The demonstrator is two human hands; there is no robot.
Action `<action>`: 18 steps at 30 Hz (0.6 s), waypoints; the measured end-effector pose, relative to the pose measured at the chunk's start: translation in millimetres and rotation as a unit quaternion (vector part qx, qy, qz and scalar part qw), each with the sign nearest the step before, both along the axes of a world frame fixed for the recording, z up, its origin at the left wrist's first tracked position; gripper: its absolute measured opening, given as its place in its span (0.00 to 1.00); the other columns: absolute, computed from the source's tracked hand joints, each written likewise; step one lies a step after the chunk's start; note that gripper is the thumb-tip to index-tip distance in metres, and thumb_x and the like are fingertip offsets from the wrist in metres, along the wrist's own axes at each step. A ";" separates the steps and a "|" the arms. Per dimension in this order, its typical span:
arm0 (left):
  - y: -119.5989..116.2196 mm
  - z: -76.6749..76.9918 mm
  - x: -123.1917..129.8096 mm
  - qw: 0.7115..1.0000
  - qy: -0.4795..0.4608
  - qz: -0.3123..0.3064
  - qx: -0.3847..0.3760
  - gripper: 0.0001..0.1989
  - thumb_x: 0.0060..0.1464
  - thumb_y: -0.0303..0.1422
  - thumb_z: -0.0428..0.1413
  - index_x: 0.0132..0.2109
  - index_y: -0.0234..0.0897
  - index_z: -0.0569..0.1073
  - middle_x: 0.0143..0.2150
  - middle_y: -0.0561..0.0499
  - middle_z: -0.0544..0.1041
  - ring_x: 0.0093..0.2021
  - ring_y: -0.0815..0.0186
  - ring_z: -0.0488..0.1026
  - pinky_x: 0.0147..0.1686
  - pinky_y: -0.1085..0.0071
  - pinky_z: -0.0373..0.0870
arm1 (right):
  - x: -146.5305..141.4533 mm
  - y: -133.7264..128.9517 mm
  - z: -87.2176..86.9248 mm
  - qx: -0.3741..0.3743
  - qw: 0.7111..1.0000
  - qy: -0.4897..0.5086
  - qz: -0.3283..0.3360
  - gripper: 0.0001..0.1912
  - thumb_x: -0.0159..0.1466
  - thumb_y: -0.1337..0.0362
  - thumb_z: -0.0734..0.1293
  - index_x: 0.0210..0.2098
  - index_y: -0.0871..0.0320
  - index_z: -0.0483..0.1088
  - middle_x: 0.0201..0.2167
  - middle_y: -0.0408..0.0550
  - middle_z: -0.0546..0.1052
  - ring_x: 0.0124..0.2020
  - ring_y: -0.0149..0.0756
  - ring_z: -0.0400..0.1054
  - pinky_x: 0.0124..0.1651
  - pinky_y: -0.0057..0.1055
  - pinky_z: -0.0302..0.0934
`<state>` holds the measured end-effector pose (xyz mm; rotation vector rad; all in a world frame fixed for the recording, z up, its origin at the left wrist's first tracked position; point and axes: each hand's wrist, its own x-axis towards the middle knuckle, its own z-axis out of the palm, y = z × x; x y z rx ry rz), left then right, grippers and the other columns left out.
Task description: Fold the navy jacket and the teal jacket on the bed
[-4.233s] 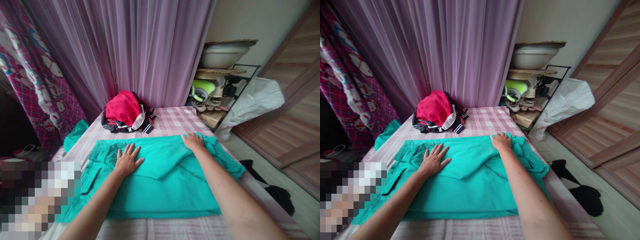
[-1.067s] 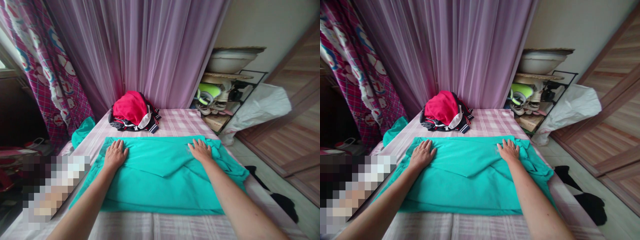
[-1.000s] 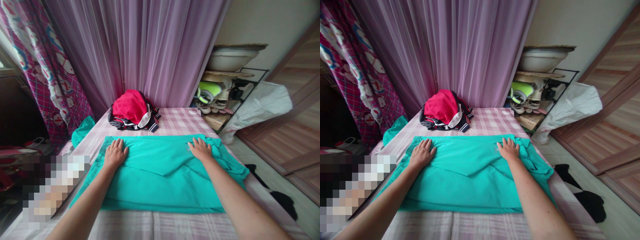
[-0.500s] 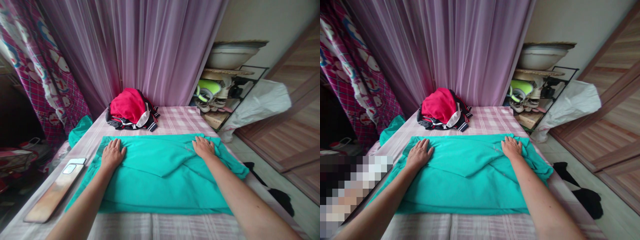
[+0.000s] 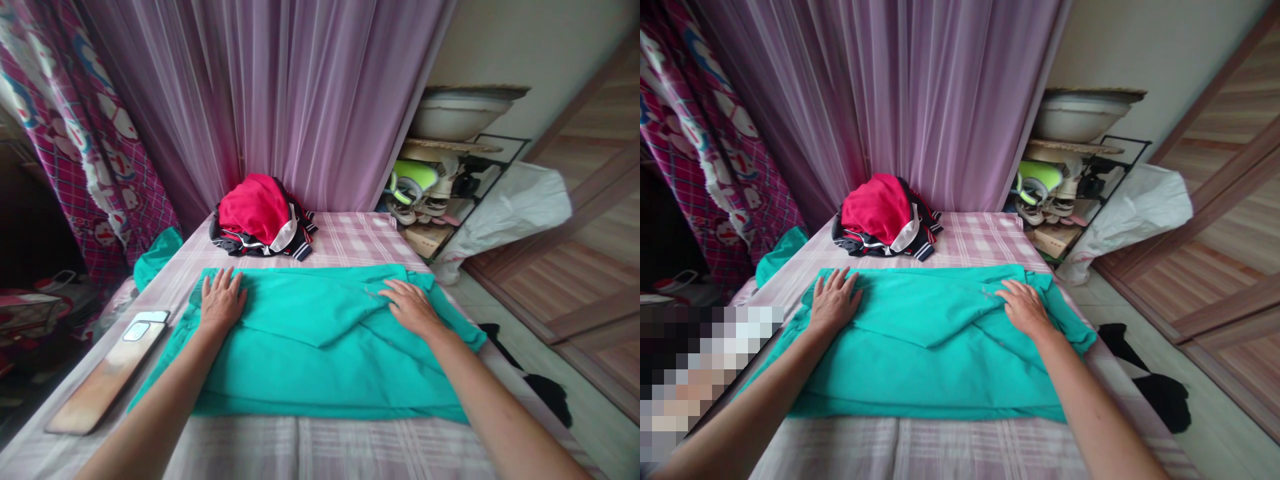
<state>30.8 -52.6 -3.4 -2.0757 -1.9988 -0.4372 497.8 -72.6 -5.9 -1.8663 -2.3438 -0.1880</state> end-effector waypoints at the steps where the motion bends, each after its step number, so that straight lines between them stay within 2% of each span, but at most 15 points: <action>1: -3.8 3.7 4.9 1.000 -0.007 -0.022 0.018 0.22 0.63 0.37 0.47 0.60 0.38 0.71 0.67 0.41 0.67 0.68 0.48 0.59 0.68 0.44 0.46 | 0.8 -2.4 -1.5 -0.002 1.000 -0.005 -0.002 0.21 0.63 0.70 0.61 0.52 0.51 0.76 0.62 0.49 0.71 0.64 0.45 0.59 0.65 0.46 0.50; 2: -9.4 7.4 12.6 0.998 -0.020 -0.050 0.027 0.20 0.64 0.37 0.47 0.58 0.40 0.73 0.65 0.42 0.70 0.66 0.50 0.63 0.68 0.45 0.48 | 0.9 -3.6 -2.2 -0.004 1.000 -0.009 -0.006 0.20 0.64 0.68 0.61 0.51 0.51 0.77 0.62 0.49 0.71 0.63 0.45 0.60 0.64 0.46 0.51; 4: -26.1 13.1 36.8 0.989 -0.055 -0.137 0.005 0.19 0.65 0.41 0.47 0.56 0.42 0.75 0.58 0.44 0.76 0.59 0.54 0.71 0.64 0.51 0.58 | -0.6 -3.5 -1.6 -0.006 1.000 -0.010 -0.007 0.18 0.65 0.68 0.61 0.48 0.50 0.78 0.59 0.48 0.74 0.61 0.45 0.62 0.62 0.45 0.53; 6: -47.2 15.3 68.7 0.958 -0.074 -0.268 -0.071 0.21 0.64 0.47 0.49 0.54 0.43 0.76 0.51 0.46 0.80 0.51 0.57 0.75 0.56 0.58 0.68 | -2.9 -2.7 1.3 -0.004 1.000 -0.005 -0.006 0.17 0.66 0.68 0.61 0.47 0.51 0.79 0.57 0.48 0.76 0.58 0.44 0.66 0.60 0.43 0.55; 7: -57.5 15.1 84.7 0.935 -0.070 -0.331 -0.104 0.22 0.62 0.50 0.51 0.55 0.45 0.75 0.51 0.46 0.79 0.50 0.58 0.75 0.54 0.59 0.69 | -3.8 -2.9 3.3 -0.003 1.000 -0.001 -0.006 0.17 0.66 0.68 0.60 0.48 0.52 0.78 0.55 0.49 0.77 0.56 0.43 0.67 0.59 0.42 0.56; 8: -66.5 14.2 99.2 0.921 -0.064 -0.365 -0.121 0.24 0.59 0.52 0.54 0.56 0.45 0.75 0.52 0.46 0.79 0.51 0.57 0.75 0.53 0.59 0.69 | -4.4 -3.6 5.3 -0.002 1.000 0.003 -0.008 0.17 0.67 0.68 0.60 0.48 0.53 0.78 0.53 0.50 0.78 0.54 0.43 0.68 0.58 0.42 0.57; 10: -78.4 12.5 119.7 0.920 -0.052 -0.366 -0.133 0.22 0.60 0.49 0.54 0.57 0.44 0.74 0.53 0.45 0.78 0.51 0.55 0.74 0.51 0.58 0.70 | -4.7 -6.4 9.0 -0.002 1.000 0.008 -0.006 0.18 0.68 0.67 0.59 0.49 0.55 0.78 0.51 0.52 0.79 0.52 0.43 0.70 0.57 0.41 0.57; 12: -81.7 12.8 127.4 0.930 -0.041 -0.335 -0.143 0.17 0.64 0.41 0.51 0.54 0.43 0.76 0.52 0.45 0.79 0.49 0.55 0.74 0.49 0.58 0.71 | -4.6 -10.3 11.4 -0.001 1.000 0.010 0.001 0.18 0.68 0.67 0.59 0.49 0.57 0.78 0.50 0.53 0.80 0.51 0.43 0.71 0.57 0.40 0.57; 15: -78.7 17.2 123.4 0.933 -0.042 -0.325 -0.151 0.15 0.65 0.32 0.48 0.49 0.42 0.78 0.51 0.46 0.79 0.49 0.57 0.75 0.50 0.59 0.71 | -5.6 -15.9 10.9 -0.013 1.000 0.009 0.006 0.18 0.68 0.67 0.59 0.49 0.56 0.78 0.50 0.52 0.80 0.51 0.43 0.71 0.57 0.40 0.57; 18: -78.0 19.9 116.5 0.928 -0.061 -0.342 -0.139 0.13 0.62 0.29 0.50 0.47 0.41 0.78 0.56 0.48 0.78 0.56 0.58 0.72 0.59 0.56 0.67 | -7.8 -19.4 8.1 -0.047 0.999 0.008 0.006 0.19 0.66 0.69 0.58 0.49 0.56 0.77 0.51 0.51 0.79 0.52 0.42 0.71 0.57 0.38 0.59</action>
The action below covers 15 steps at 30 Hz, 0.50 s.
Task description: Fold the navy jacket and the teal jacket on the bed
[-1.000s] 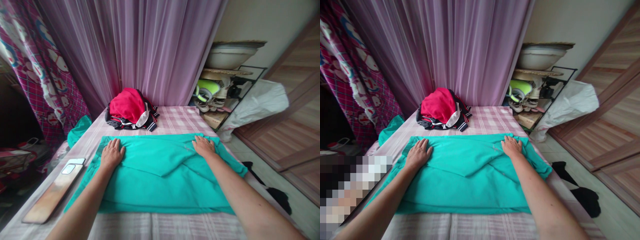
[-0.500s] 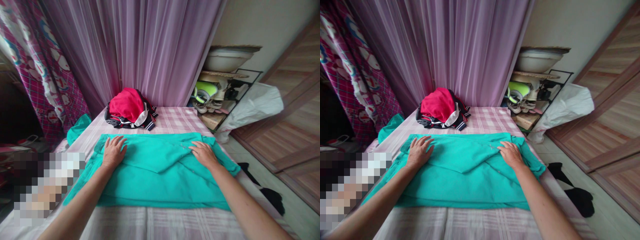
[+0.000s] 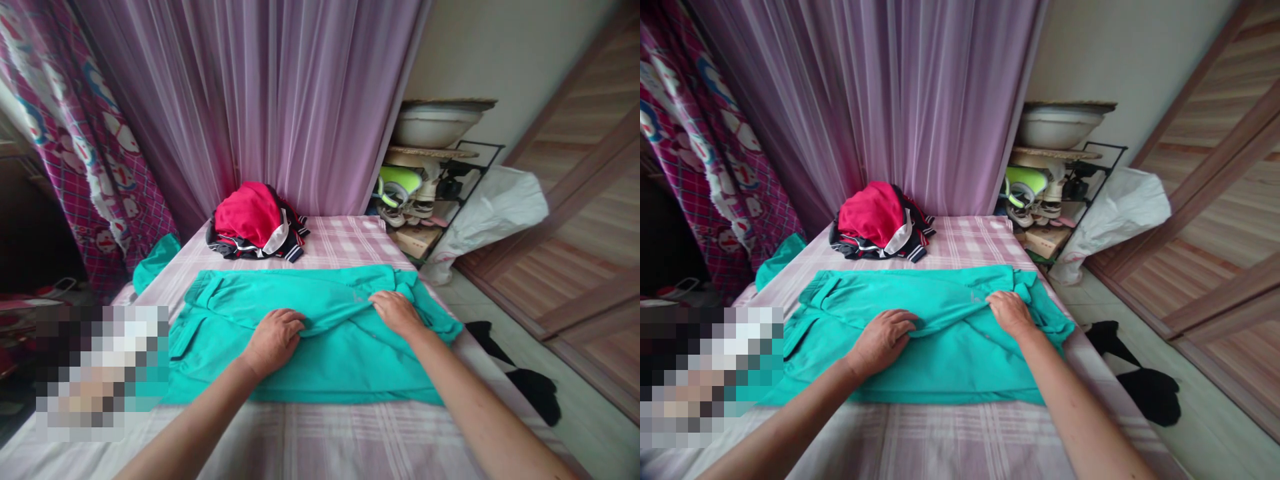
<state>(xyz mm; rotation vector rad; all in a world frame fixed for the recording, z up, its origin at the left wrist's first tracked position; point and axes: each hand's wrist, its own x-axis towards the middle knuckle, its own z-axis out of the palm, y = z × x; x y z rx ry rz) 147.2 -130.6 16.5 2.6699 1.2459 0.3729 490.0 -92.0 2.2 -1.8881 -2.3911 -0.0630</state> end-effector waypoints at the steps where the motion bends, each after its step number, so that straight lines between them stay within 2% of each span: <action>1: -0.9 -0.4 -1.6 1.000 -0.001 -0.001 -0.005 0.12 0.61 0.29 0.51 0.47 0.41 0.77 0.58 0.48 0.77 0.59 0.57 0.71 0.62 0.54 0.64 | -0.5 -0.6 -0.1 -0.010 1.000 0.002 0.000 0.20 0.65 0.71 0.58 0.50 0.57 0.77 0.52 0.50 0.79 0.53 0.41 0.71 0.57 0.37 0.59; 4: -3.4 -3.3 -5.9 0.999 0.005 -0.006 -0.038 0.12 0.60 0.35 0.55 0.50 0.42 0.75 0.63 0.47 0.73 0.65 0.54 0.65 0.65 0.49 0.59 | -0.8 0.6 5.5 -0.033 0.999 0.009 -0.016 0.23 0.62 0.74 0.58 0.51 0.56 0.77 0.53 0.48 0.78 0.54 0.39 0.70 0.57 0.34 0.59; 6: -0.5 -3.4 -10.5 0.998 0.000 -0.026 -0.062 0.21 0.59 0.44 0.57 0.56 0.44 0.72 0.65 0.46 0.71 0.67 0.53 0.64 0.66 0.48 0.59 | -1.7 5.0 14.3 -0.035 0.998 0.012 -0.050 0.24 0.63 0.73 0.58 0.52 0.54 0.76 0.54 0.47 0.78 0.54 0.39 0.71 0.56 0.34 0.60; 9: 16.1 1.7 -21.5 0.997 -0.007 -0.022 -0.068 0.27 0.62 0.51 0.50 0.63 0.45 0.68 0.65 0.45 0.70 0.67 0.54 0.64 0.66 0.49 0.58 | -9.9 18.7 29.8 0.004 0.997 0.025 -0.076 0.23 0.66 0.69 0.56 0.55 0.56 0.74 0.56 0.49 0.77 0.54 0.40 0.71 0.57 0.34 0.60; 12: 43.2 8.2 -35.9 0.996 0.043 0.073 -0.028 0.27 0.66 0.51 0.43 0.64 0.45 0.68 0.67 0.45 0.68 0.69 0.52 0.60 0.68 0.44 0.51 | -28.4 38.5 37.6 0.051 0.997 0.040 -0.040 0.24 0.69 0.64 0.54 0.58 0.60 0.72 0.59 0.53 0.74 0.59 0.41 0.67 0.62 0.36 0.56; 15: 66.9 7.9 -53.4 0.974 0.129 0.189 0.006 0.30 0.65 0.52 0.43 0.67 0.45 0.64 0.71 0.44 0.60 0.72 0.48 0.51 0.68 0.37 0.41 | -47.5 58.3 30.1 0.056 0.998 0.035 0.002 0.26 0.71 0.57 0.54 0.63 0.58 0.66 0.65 0.54 0.67 0.66 0.44 0.59 0.67 0.43 0.49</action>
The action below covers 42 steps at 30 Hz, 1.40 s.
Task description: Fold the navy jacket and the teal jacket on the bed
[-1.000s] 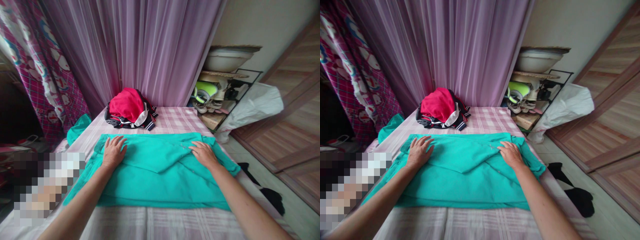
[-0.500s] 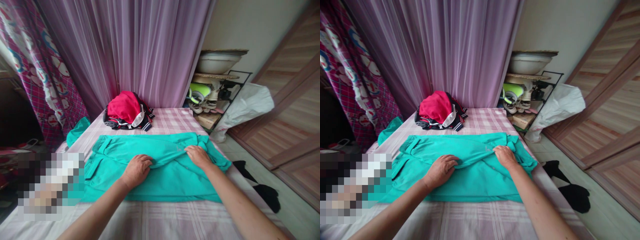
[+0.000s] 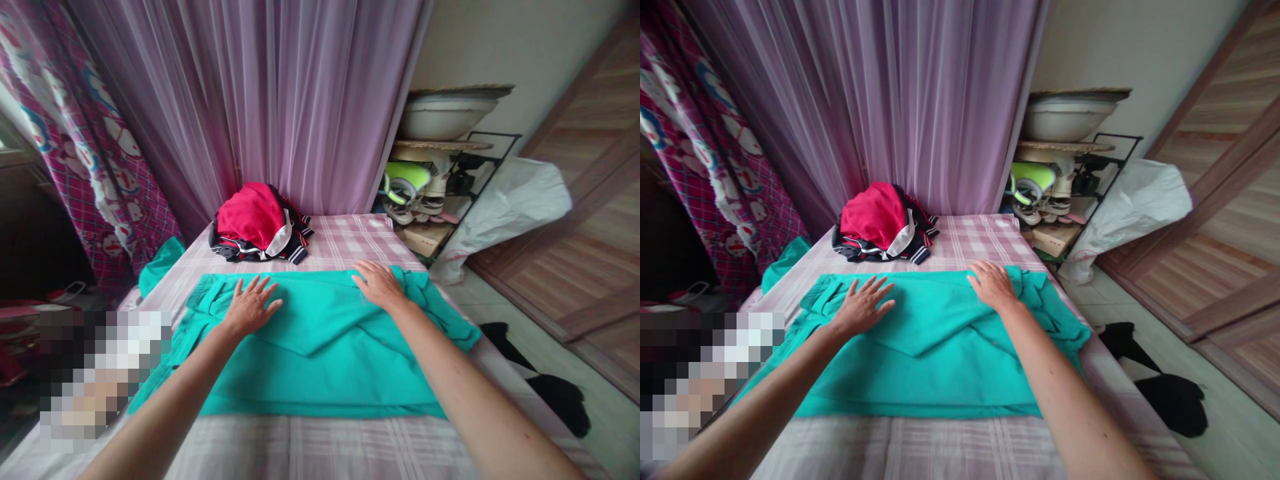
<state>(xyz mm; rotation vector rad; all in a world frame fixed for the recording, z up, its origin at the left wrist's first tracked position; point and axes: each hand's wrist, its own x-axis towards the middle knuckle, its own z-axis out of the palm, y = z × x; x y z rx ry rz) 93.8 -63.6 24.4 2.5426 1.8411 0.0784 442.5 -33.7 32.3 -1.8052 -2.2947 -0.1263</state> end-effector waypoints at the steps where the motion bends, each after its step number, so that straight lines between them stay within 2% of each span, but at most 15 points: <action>1: 5.1 -2.3 -6.2 0.999 0.021 0.034 -0.002 0.31 0.65 0.52 0.43 0.68 0.46 0.62 0.72 0.44 0.57 0.73 0.47 0.49 0.68 0.36 0.40 | -3.7 5.6 -5.8 -0.014 1.000 -0.007 0.001 0.27 0.71 0.55 0.53 0.65 0.56 0.64 0.68 0.53 0.64 0.68 0.44 0.55 0.69 0.46 0.46; 4: 11.4 -13.3 -22.5 0.993 0.040 0.105 -0.034 0.33 0.64 0.54 0.41 0.71 0.50 0.56 0.75 0.45 0.51 0.74 0.46 0.46 0.67 0.34 0.41 | -2.2 18.4 -28.0 -0.103 0.992 -0.028 -0.066 0.30 0.71 0.51 0.51 0.70 0.53 0.56 0.72 0.51 0.55 0.72 0.45 0.46 0.70 0.52 0.39; 8: 9.9 -25.0 -30.6 0.991 0.031 0.120 -0.045 0.33 0.64 0.56 0.39 0.72 0.51 0.53 0.75 0.47 0.48 0.74 0.47 0.44 0.67 0.35 0.40 | 13.7 28.1 -47.1 -0.182 0.970 -0.034 -0.159 0.33 0.71 0.49 0.48 0.72 0.53 0.50 0.74 0.50 0.51 0.73 0.43 0.42 0.71 0.50 0.37; 11: 9.2 -26.5 -28.6 0.992 0.027 0.119 -0.038 0.34 0.64 0.57 0.40 0.72 0.51 0.54 0.75 0.46 0.49 0.74 0.46 0.45 0.67 0.35 0.40 | 12.3 31.6 -41.3 -0.193 0.965 -0.030 -0.176 0.33 0.71 0.50 0.48 0.72 0.54 0.51 0.73 0.51 0.51 0.73 0.44 0.43 0.71 0.51 0.38; 14: 9.2 -25.4 -26.6 0.991 0.027 0.121 -0.042 0.35 0.63 0.57 0.39 0.72 0.51 0.54 0.75 0.46 0.49 0.74 0.47 0.45 0.67 0.36 0.39 | -10.1 29.2 -23.4 -0.158 0.969 -0.009 -0.191 0.33 0.71 0.51 0.48 0.71 0.59 0.52 0.72 0.56 0.53 0.72 0.47 0.46 0.70 0.54 0.40; 16: 9.0 -24.8 -26.3 0.991 0.026 0.123 -0.046 0.35 0.63 0.58 0.39 0.72 0.51 0.54 0.75 0.45 0.49 0.74 0.48 0.44 0.68 0.36 0.38 | -33.3 21.7 -13.9 -0.098 0.981 0.009 -0.168 0.33 0.72 0.52 0.47 0.71 0.59 0.51 0.73 0.57 0.52 0.72 0.48 0.45 0.69 0.55 0.40; 18: 8.6 -24.9 -26.6 0.991 0.021 0.124 -0.047 0.35 0.63 0.58 0.39 0.72 0.51 0.54 0.75 0.45 0.49 0.74 0.48 0.44 0.68 0.36 0.38 | -56.9 9.3 -12.9 -0.052 0.992 0.015 -0.116 0.32 0.72 0.52 0.47 0.72 0.55 0.51 0.73 0.54 0.51 0.73 0.46 0.44 0.70 0.55 0.40; 21: 7.9 -25.8 -27.0 0.992 0.012 0.117 -0.045 0.36 0.63 0.58 0.39 0.72 0.50 0.54 0.75 0.45 0.49 0.74 0.47 0.44 0.67 0.36 0.37 | -81.6 -12.7 -28.4 -0.081 0.995 -0.001 -0.057 0.30 0.72 0.51 0.48 0.71 0.49 0.53 0.73 0.50 0.53 0.72 0.44 0.44 0.69 0.57 0.39; 25: 7.1 -27.2 -26.9 0.992 0.002 0.116 -0.041 0.36 0.62 0.59 0.38 0.72 0.50 0.54 0.75 0.45 0.49 0.74 0.47 0.44 0.67 0.36 0.37 | -88.6 -28.1 -50.0 -0.140 0.987 -0.024 -0.075 0.29 0.72 0.50 0.50 0.71 0.47 0.53 0.72 0.48 0.54 0.72 0.44 0.45 0.69 0.59 0.38; 27: 6.8 -27.8 -27.1 0.993 -0.002 0.114 -0.038 0.36 0.62 0.59 0.38 0.71 0.50 0.55 0.75 0.45 0.49 0.74 0.47 0.44 0.68 0.36 0.37 | -87.8 -28.2 -48.2 -0.153 0.985 -0.026 -0.081 0.29 0.72 0.51 0.50 0.71 0.48 0.52 0.73 0.48 0.53 0.73 0.43 0.45 0.69 0.59 0.39; 30: 6.7 -28.8 -27.7 0.993 -0.009 0.111 -0.033 0.36 0.62 0.59 0.38 0.71 0.51 0.55 0.75 0.45 0.50 0.74 0.46 0.45 0.68 0.36 0.37 | -91.2 -28.2 -32.5 -0.153 0.984 -0.027 -0.087 0.29 0.72 0.51 0.50 0.71 0.49 0.54 0.73 0.51 0.53 0.72 0.45 0.45 0.69 0.60 0.40; 33: 6.8 -29.6 -28.1 0.993 -0.015 0.110 -0.029 0.37 0.62 0.60 0.38 0.71 0.51 0.56 0.75 0.45 0.50 0.74 0.46 0.45 0.67 0.36 0.37 | -102.8 -36.4 -19.6 -0.076 0.994 -0.012 -0.083 0.29 0.73 0.52 0.50 0.71 0.49 0.53 0.73 0.52 0.52 0.73 0.46 0.43 0.69 0.60 0.40; 36: 6.6 -29.4 -27.9 0.993 -0.018 0.111 -0.031 0.37 0.62 0.60 0.37 0.71 0.51 0.55 0.75 0.46 0.50 0.74 0.46 0.45 0.67 0.36 0.38 | -118.1 -52.0 -23.9 -0.039 0.998 -0.005 -0.055 0.29 0.73 0.52 0.50 0.71 0.49 0.52 0.73 0.52 0.51 0.73 0.47 0.43 0.69 0.60 0.40; 40: 5.6 -28.3 -27.4 0.993 -0.018 0.109 -0.037 0.37 0.62 0.60 0.37 0.71 0.50 0.55 0.75 0.45 0.49 0.74 0.46 0.44 0.67 0.36 0.37 | -131.1 -68.3 -39.4 -0.116 0.992 -0.033 -0.027 0.29 0.72 0.51 0.52 0.70 0.50 0.56 0.73 0.52 0.53 0.72 0.47 0.45 0.68 0.60 0.41; 42: 5.4 -28.0 -27.3 0.993 -0.018 0.111 -0.039 0.37 0.62 0.60 0.36 0.71 0.50 0.55 0.75 0.45 0.49 0.74 0.47 0.43 0.67 0.36 0.37 | -132.2 -71.0 -39.9 -0.134 0.990 -0.036 -0.028 0.29 0.72 0.51 0.53 0.70 0.50 0.55 0.73 0.52 0.53 0.72 0.46 0.45 0.68 0.59 0.41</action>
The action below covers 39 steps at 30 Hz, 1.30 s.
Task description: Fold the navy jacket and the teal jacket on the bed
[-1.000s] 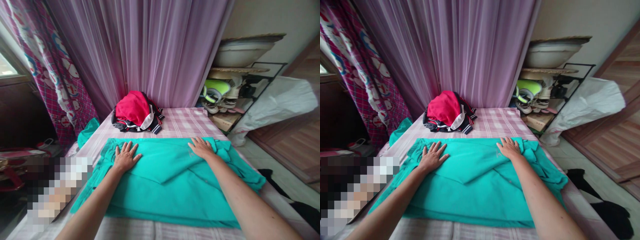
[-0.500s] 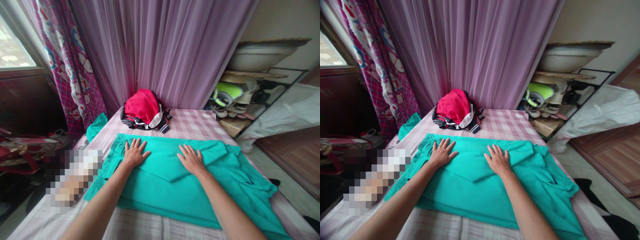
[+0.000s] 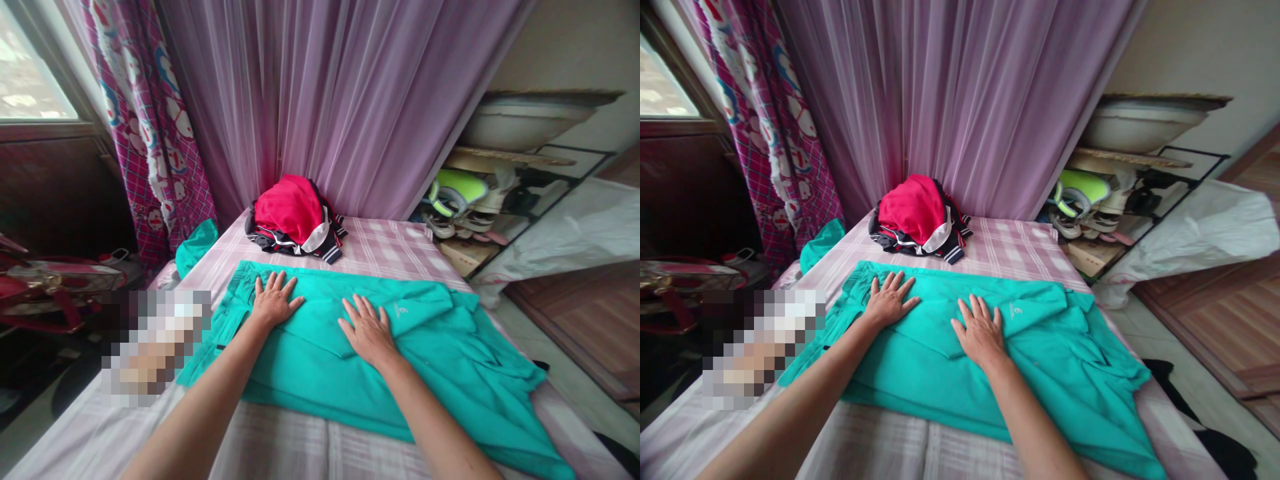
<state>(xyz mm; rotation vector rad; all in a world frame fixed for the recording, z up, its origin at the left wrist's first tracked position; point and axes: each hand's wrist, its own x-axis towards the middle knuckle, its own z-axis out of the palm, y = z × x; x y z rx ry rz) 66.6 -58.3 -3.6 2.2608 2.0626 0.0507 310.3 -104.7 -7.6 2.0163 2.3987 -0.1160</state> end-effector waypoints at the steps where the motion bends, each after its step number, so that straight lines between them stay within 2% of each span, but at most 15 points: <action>1: 0.0 0.0 0.0 1.000 -0.001 0.001 0.001 0.37 0.62 0.60 0.36 0.71 0.50 0.55 0.75 0.45 0.49 0.74 0.47 0.43 0.67 0.36 0.37 | 0.4 -0.7 1.9 -0.003 1.000 0.002 -0.002 0.29 0.72 0.51 0.53 0.70 0.50 0.55 0.73 0.53 0.53 0.72 0.47 0.46 0.68 0.58 0.41; 4: 0.3 -0.1 -0.5 1.000 -0.007 0.001 0.006 0.37 0.62 0.60 0.37 0.71 0.51 0.55 0.75 0.45 0.50 0.74 0.47 0.44 0.68 0.36 0.37 | 2.3 -3.4 9.8 0.038 0.999 0.018 -0.003 0.29 0.72 0.51 0.52 0.70 0.50 0.55 0.73 0.54 0.53 0.72 0.47 0.46 0.68 0.59 0.40; 7: 0.6 -0.6 -1.0 1.000 -0.013 -0.003 0.009 0.37 0.62 0.60 0.37 0.71 0.50 0.56 0.75 0.44 0.50 0.74 0.47 0.44 0.67 0.36 0.36 | 2.5 -9.4 10.4 0.089 0.996 0.026 -0.005 0.30 0.72 0.51 0.51 0.71 0.49 0.52 0.74 0.52 0.50 0.73 0.48 0.42 0.69 0.59 0.37; 11: 0.2 -2.7 -1.0 1.000 -0.014 -0.001 0.014 0.36 0.62 0.59 0.38 0.71 0.49 0.57 0.75 0.44 0.51 0.74 0.47 0.44 0.67 0.36 0.36 | -0.8 -16.8 0.9 0.018 1.000 0.006 -0.018 0.30 0.72 0.50 0.51 0.70 0.49 0.54 0.73 0.53 0.51 0.73 0.48 0.43 0.69 0.59 0.39; 14: 0.2 -2.3 -0.4 1.000 -0.011 -0.002 0.017 0.36 0.62 0.58 0.38 0.71 0.50 0.57 0.75 0.45 0.51 0.74 0.47 0.45 0.68 0.37 0.37 | -2.8 -18.2 -1.8 0.005 1.000 0.004 -0.022 0.30 0.72 0.50 0.51 0.71 0.49 0.54 0.73 0.53 0.50 0.73 0.47 0.43 0.69 0.58 0.39; 17: 1.3 6.4 -3.0 1.000 -0.001 -0.007 0.013 0.34 0.64 0.56 0.39 0.71 0.47 0.57 0.75 0.46 0.52 0.74 0.50 0.46 0.69 0.41 0.39 | -3.0 -18.1 0.3 0.006 1.000 0.008 -0.021 0.30 0.72 0.50 0.51 0.71 0.50 0.54 0.73 0.53 0.51 0.73 0.47 0.43 0.69 0.58 0.39; 20: 2.7 20.7 -15.3 0.999 0.008 -0.006 0.049 0.34 0.66 0.52 0.37 0.72 0.41 0.55 0.74 0.46 0.55 0.74 0.53 0.47 0.71 0.48 0.41 | -2.7 -18.5 1.9 0.010 1.000 0.010 -0.020 0.30 0.72 0.50 0.52 0.71 0.49 0.54 0.73 0.53 0.51 0.73 0.47 0.44 0.69 0.58 0.39; 23: 2.7 26.8 -37.8 0.994 0.022 0.047 0.095 0.36 0.66 0.51 0.36 0.72 0.36 0.53 0.74 0.44 0.52 0.74 0.52 0.45 0.71 0.48 0.40 | -2.9 -19.1 2.2 0.011 1.000 0.008 -0.022 0.29 0.72 0.50 0.52 0.70 0.49 0.55 0.73 0.53 0.52 0.73 0.47 0.44 0.69 0.58 0.39; 27: 0.9 12.7 -65.0 0.992 0.021 0.119 0.035 0.39 0.64 0.53 0.38 0.72 0.31 0.51 0.74 0.38 0.52 0.73 0.48 0.48 0.69 0.45 0.46 | -3.6 -19.1 2.4 0.008 1.000 0.009 -0.023 0.29 0.72 0.50 0.53 0.70 0.49 0.55 0.73 0.52 0.52 0.72 0.47 0.44 0.69 0.57 0.40; 32: 1.9 -2.3 -70.7 0.993 0.014 0.118 0.021 0.40 0.63 0.55 0.38 0.73 0.33 0.51 0.73 0.37 0.54 0.72 0.47 0.51 0.68 0.44 0.47 | -3.5 -18.8 2.2 0.013 1.000 0.009 -0.023 0.29 0.72 0.50 0.52 0.70 0.49 0.55 0.73 0.53 0.52 0.72 0.47 0.45 0.68 0.57 0.40; 35: 4.3 0.0 -70.5 0.993 0.013 0.119 0.019 0.39 0.63 0.54 0.38 0.72 0.35 0.51 0.73 0.38 0.54 0.73 0.48 0.51 0.68 0.44 0.48 | -3.1 -19.1 1.6 0.015 1.000 0.012 -0.023 0.29 0.72 0.50 0.52 0.70 0.49 0.55 0.73 0.53 0.53 0.72 0.47 0.45 0.68 0.57 0.40; 39: 5.8 14.6 -71.8 0.990 -0.003 0.134 -0.039 0.38 0.64 0.53 0.38 0.73 0.36 0.50 0.75 0.40 0.50 0.74 0.50 0.47 0.68 0.43 0.48 | -2.3 -19.1 0.8 0.021 0.999 0.025 -0.019 0.30 0.72 0.49 0.51 0.70 0.49 0.55 0.73 0.53 0.53 0.72 0.47 0.45 0.68 0.57 0.39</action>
